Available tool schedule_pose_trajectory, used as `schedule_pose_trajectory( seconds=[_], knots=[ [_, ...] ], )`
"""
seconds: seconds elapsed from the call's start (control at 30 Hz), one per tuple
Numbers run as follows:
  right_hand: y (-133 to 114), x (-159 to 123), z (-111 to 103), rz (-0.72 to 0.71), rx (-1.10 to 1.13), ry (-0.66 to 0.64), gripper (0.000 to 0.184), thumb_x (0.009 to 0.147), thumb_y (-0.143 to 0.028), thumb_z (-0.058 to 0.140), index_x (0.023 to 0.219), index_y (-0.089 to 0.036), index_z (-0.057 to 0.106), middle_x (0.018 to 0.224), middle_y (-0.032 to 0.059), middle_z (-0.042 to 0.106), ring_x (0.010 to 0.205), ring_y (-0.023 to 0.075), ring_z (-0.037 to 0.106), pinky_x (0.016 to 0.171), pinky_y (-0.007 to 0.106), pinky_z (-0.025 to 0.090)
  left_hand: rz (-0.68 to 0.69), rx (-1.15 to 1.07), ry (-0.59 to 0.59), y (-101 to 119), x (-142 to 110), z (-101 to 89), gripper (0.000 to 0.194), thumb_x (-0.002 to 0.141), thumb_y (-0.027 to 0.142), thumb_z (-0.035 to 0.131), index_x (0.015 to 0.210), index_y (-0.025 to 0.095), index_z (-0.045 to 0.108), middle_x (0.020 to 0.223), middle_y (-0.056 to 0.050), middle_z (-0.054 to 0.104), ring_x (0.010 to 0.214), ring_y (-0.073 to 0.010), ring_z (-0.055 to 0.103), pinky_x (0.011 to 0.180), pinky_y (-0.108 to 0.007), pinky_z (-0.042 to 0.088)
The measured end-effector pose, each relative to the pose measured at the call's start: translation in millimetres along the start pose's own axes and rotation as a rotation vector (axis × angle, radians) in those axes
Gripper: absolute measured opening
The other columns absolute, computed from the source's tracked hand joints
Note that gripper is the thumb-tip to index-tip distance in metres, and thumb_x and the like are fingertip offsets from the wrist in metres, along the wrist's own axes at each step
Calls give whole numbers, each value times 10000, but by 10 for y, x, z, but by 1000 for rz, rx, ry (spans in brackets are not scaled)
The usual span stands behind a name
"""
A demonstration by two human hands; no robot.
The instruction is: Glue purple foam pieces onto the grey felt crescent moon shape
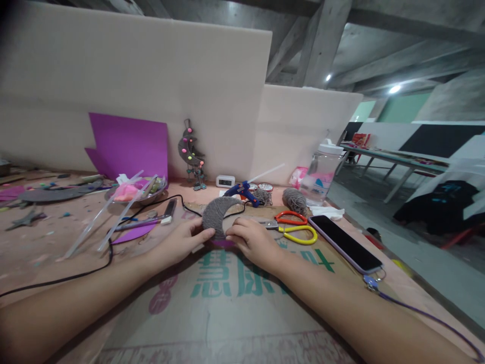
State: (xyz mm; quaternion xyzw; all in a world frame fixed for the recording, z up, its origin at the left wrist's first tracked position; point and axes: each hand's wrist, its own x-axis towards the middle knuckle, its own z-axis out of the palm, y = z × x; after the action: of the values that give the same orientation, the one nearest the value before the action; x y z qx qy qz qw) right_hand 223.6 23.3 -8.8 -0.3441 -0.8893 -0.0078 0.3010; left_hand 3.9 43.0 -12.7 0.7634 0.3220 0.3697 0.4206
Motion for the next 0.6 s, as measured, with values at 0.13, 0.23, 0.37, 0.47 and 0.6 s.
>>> schedule_pose_trajectory(
  seconds=[0.13, 0.23, 0.37, 0.47, 0.6],
  knots=[
    [-29, -1, -20, 48, 37, -27, 183, 948, -257, 456, 917, -185, 621, 859, 59, 627, 823, 173, 572, 758, 294, 443, -2, 2, 15, -49, 11, 0, 302, 858, 380, 546, 983, 133, 665, 979, -57, 708, 896, -212, 631, 796, -296, 478],
    [-57, -12, -33, 149, 84, 17, 202, 946, -283, 454, 1074, -191, 581, 952, 69, 657, 876, 184, 599, 801, 315, 451, -6, -35, 16, -77, 25, 0, 331, 857, 390, 550, 1036, 133, 658, 1015, -63, 711, 942, -225, 635, 819, -303, 481],
    [-70, -24, -41, 276, 114, 64, 214, 931, -335, 474, 1057, -180, 551, 912, 68, 659, 818, 189, 599, 747, 316, 456, -24, -112, 45, -70, 45, -7, 351, 848, 400, 569, 1043, 122, 656, 1025, -76, 713, 987, -234, 629, 858, -306, 471],
    [-70, -19, -52, 263, 93, 44, 176, 927, -332, 476, 926, -181, 566, 854, 59, 649, 782, 185, 581, 724, 309, 442, -87, -131, 102, -45, 49, -15, 352, 839, 412, 579, 1005, 112, 659, 994, -80, 712, 913, -220, 636, 797, -290, 478],
    [-67, -12, -57, 242, 62, 30, 164, 914, -324, 497, 892, -181, 574, 839, 53, 645, 763, 177, 570, 709, 299, 429, -146, -167, 171, -37, 39, -22, 335, 824, 433, 591, 930, 122, 658, 903, -58, 706, 817, -194, 623, 706, -261, 469]
  ],
)
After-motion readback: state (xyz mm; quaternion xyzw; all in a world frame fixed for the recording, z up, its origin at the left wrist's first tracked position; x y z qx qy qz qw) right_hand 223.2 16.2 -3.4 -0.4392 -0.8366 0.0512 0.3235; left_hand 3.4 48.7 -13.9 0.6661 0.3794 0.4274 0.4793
